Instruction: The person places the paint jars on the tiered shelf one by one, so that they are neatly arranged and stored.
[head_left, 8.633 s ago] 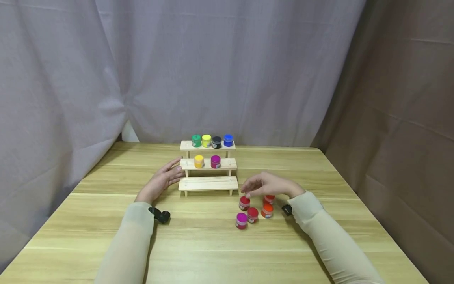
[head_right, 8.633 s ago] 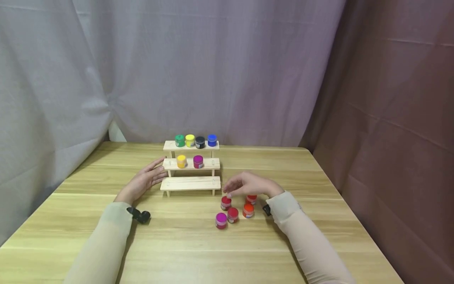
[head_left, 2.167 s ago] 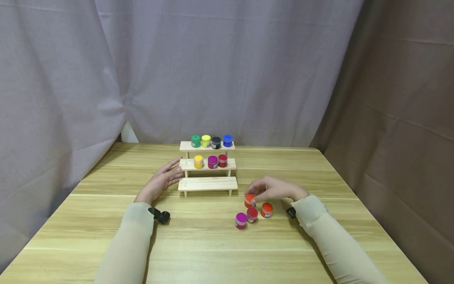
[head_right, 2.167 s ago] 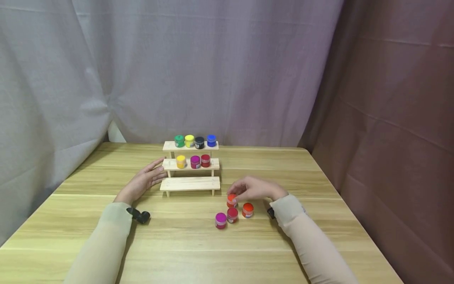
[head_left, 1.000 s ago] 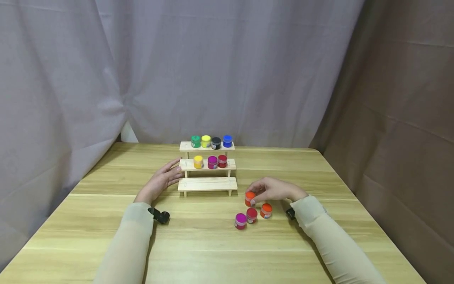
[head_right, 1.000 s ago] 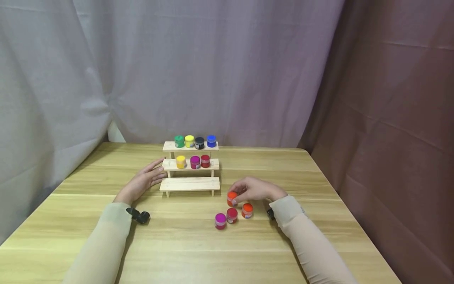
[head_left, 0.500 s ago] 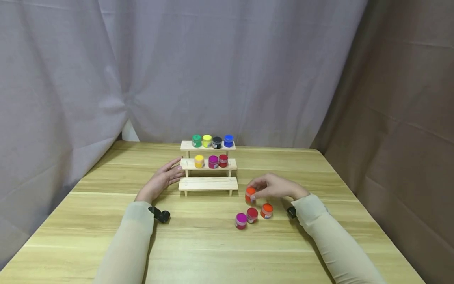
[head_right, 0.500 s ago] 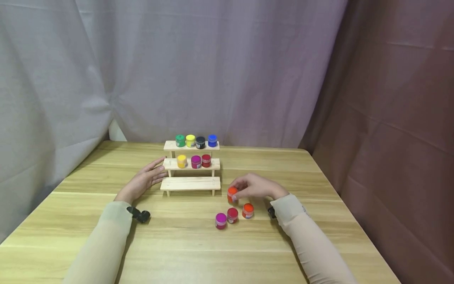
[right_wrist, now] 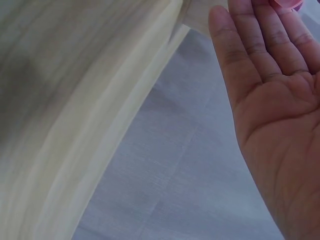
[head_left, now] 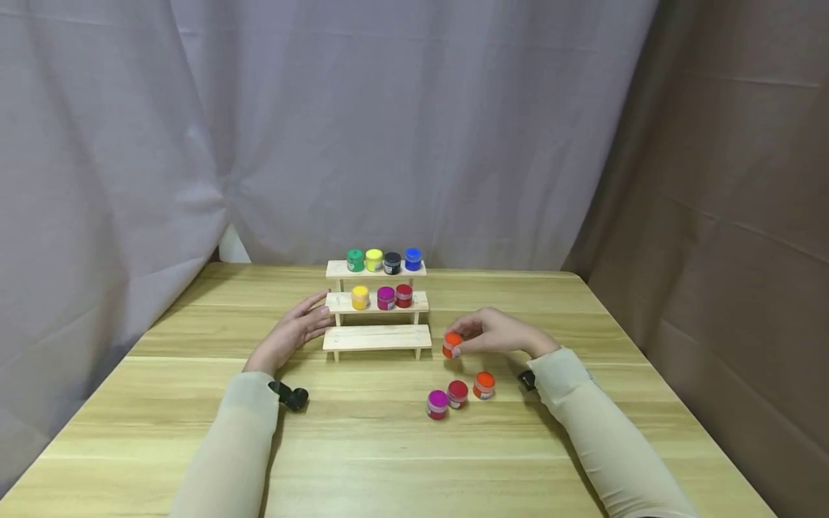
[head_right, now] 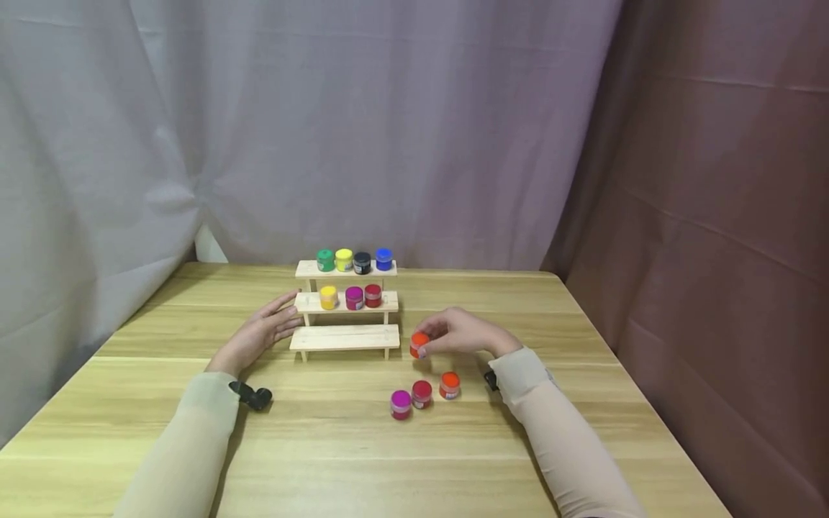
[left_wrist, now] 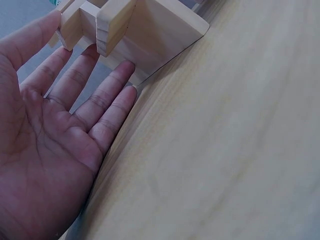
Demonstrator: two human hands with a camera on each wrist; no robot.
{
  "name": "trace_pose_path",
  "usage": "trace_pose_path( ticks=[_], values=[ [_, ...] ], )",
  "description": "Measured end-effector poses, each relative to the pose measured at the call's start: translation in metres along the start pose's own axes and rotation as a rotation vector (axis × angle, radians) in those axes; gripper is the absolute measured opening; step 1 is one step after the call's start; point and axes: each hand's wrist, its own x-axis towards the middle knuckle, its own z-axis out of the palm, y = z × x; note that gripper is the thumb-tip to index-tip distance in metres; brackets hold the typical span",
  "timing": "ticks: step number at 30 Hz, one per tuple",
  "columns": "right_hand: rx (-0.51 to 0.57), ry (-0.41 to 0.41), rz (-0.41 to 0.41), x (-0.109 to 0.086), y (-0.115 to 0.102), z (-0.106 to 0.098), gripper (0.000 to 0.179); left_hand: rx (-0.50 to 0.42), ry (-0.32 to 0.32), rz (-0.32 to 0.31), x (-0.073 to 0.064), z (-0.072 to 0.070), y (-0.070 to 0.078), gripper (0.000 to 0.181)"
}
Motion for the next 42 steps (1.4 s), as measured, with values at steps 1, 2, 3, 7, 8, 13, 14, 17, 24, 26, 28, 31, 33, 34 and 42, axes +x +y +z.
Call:
trace_pose_path(
  ticks=[1,2,3,7,8,13,14,17,24,26,28,31,33,34,42],
  values=[
    [0.002,0.001,0.003,0.0,0.0,0.0,0.033,-0.001,-0.003,-0.002,0.0,0.0,-0.001,0.066],
    [-0.001,0.001,0.005,0.0,0.001,0.0,0.032,-0.002,-0.002,-0.005,-0.001,0.001,-0.002,0.066],
    [0.0,0.001,0.009,0.0,0.001,-0.001,0.033,0.0,-0.003,-0.007,-0.001,0.001,-0.003,0.066],
    [-0.007,0.02,0.004,0.002,-0.002,-0.003,0.033,0.001,-0.004,-0.007,-0.001,0.003,-0.005,0.066],
    [-0.012,0.028,-0.001,0.003,-0.003,-0.004,0.033,0.004,-0.006,-0.002,0.0,0.004,-0.005,0.066],
    [-0.018,0.031,-0.033,0.014,-0.009,-0.009,0.035,0.021,0.007,0.006,0.002,0.003,-0.003,0.066],
    [-0.019,0.026,-0.038,0.016,-0.01,-0.009,0.035,0.023,0.01,0.006,0.003,0.003,-0.002,0.066],
    [-0.009,0.014,-0.057,0.023,-0.014,-0.01,0.035,0.021,0.017,0.008,0.004,0.003,0.001,0.065],
    [0.002,0.008,-0.068,0.033,-0.018,-0.009,0.034,0.032,0.0,0.007,0.004,0.001,0.004,0.064],
    [0.004,0.009,-0.063,0.036,-0.018,-0.009,0.033,0.034,0.002,0.005,0.004,0.0,0.004,0.064],
    [0.009,0.006,-0.065,0.038,-0.019,-0.009,0.032,0.029,0.007,0.003,0.003,-0.001,0.004,0.063],
    [0.014,0.009,-0.075,0.041,-0.021,-0.009,0.031,0.02,0.014,-0.002,0.002,-0.001,0.005,0.063],
    [0.02,0.001,-0.083,0.041,-0.021,-0.008,0.031,0.016,0.016,-0.012,0.0,-0.001,0.004,0.064],
    [0.019,0.0,-0.085,0.041,-0.021,-0.007,0.032,0.015,0.017,-0.015,0.0,-0.001,0.003,0.065],
    [0.004,0.014,-0.052,0.041,-0.02,-0.007,0.033,0.033,0.014,-0.002,0.003,-0.001,-0.002,0.065]
  ],
)
